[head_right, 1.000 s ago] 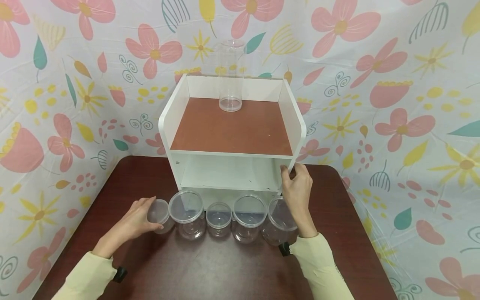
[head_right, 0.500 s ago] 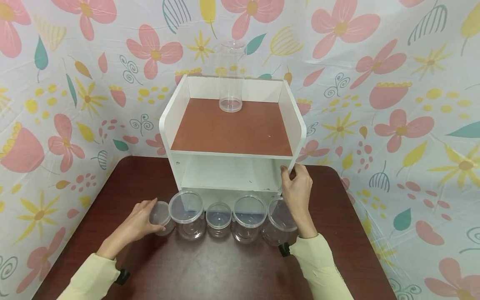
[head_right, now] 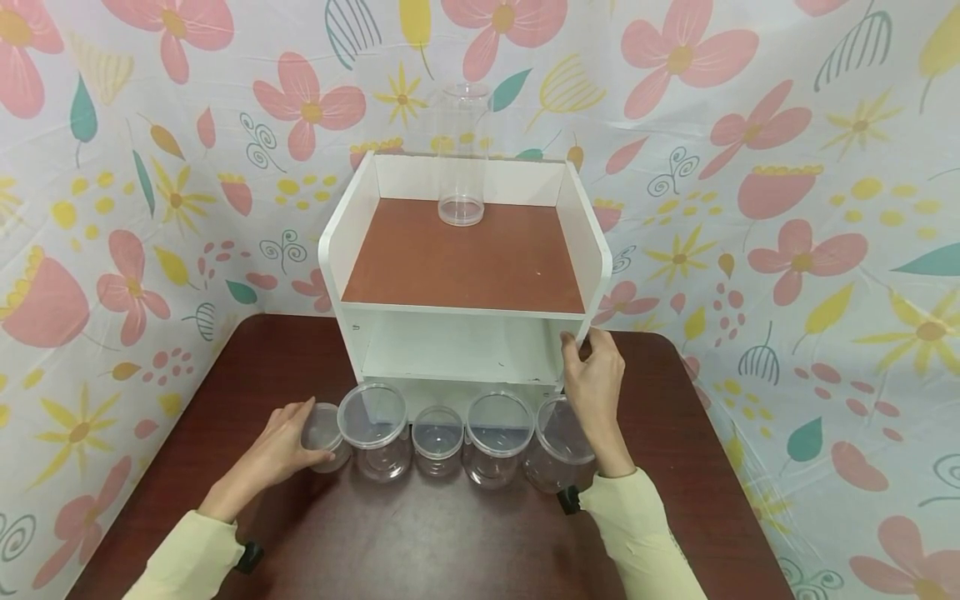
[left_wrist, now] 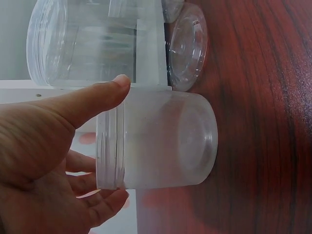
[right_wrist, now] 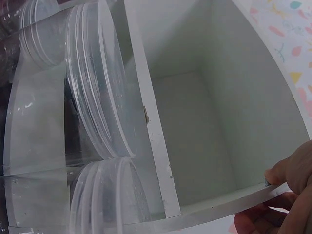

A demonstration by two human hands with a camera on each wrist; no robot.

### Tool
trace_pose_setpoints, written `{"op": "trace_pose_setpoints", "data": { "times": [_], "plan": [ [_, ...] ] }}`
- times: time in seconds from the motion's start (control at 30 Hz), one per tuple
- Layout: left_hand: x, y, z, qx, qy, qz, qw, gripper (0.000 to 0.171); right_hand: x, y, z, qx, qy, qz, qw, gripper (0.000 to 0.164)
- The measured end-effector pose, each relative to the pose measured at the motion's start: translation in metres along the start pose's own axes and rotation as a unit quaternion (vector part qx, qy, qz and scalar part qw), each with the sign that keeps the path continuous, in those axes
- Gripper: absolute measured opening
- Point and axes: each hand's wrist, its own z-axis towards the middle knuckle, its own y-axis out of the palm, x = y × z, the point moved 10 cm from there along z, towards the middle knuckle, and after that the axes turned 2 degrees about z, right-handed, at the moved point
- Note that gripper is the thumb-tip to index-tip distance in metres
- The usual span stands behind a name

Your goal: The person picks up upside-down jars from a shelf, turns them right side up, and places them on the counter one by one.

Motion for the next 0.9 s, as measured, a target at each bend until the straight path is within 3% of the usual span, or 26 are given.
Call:
{"op": "trace_pose_setpoints", "data": {
  "times": [0.37, 0.47, 0.63, 0.9],
  "plan": [
    [-0.004, 0.002, -0.001, -0.021, -0.025, -0.021, 0.9992, 0.110, 0.000, 0.000, 0.000, 0.000, -0.005, 0.000, 1.000, 0.013],
    [-0.004, -0.003, -0.003, -0.022, -0.036, -0.029, 0.9987, 0.112, 0.000, 0.000, 0.000, 0.000, -0.003, -0.001, 1.000, 0.013],
    [0.011, -0.031, -0.006, 0.001, -0.030, -0.041, 0.9987, 0.100, 0.000, 0.000, 0.000, 0.001, -0.004, -0.001, 1.000, 0.013],
    [0.068, -0.084, -0.016, 0.033, 0.007, -0.104, 0.9940, 0.081, 0.002, 0.000, 0.001, 0.001, -0.005, 0.005, 1.000, 0.013]
  ]
}}
